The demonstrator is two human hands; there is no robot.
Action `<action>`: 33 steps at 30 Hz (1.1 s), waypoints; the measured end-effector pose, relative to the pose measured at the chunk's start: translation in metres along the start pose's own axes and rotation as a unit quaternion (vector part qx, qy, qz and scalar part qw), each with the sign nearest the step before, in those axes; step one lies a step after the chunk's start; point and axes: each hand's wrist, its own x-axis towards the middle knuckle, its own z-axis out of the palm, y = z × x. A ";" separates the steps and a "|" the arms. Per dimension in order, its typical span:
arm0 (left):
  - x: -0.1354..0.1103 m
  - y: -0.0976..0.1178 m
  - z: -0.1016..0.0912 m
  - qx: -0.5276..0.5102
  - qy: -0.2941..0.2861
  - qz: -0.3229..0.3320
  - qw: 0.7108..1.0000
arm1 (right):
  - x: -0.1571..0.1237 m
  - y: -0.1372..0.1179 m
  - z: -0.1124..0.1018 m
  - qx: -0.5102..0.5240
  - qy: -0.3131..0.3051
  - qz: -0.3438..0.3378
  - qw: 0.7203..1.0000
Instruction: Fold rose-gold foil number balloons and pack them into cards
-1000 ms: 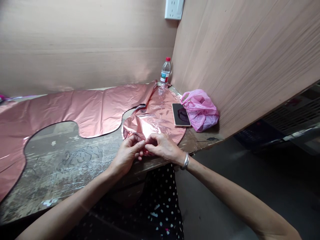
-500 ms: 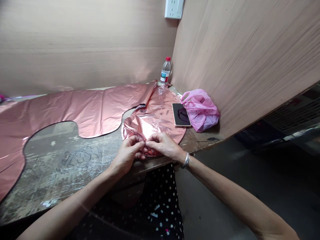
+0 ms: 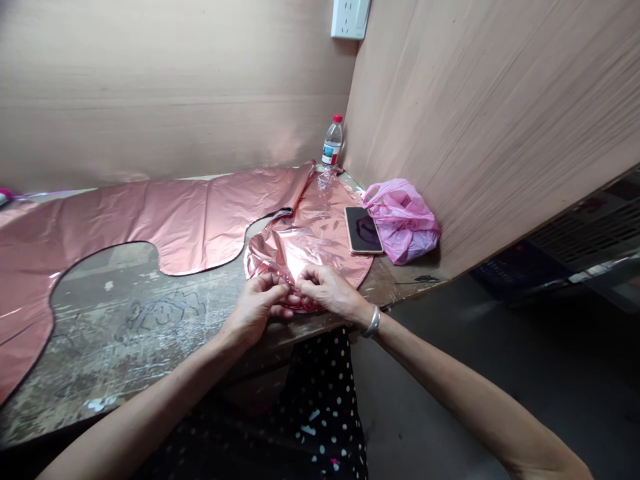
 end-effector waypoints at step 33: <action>-0.007 0.001 0.000 0.045 -0.034 0.031 0.998 | 0.003 0.002 -0.001 0.042 0.011 -0.008 0.999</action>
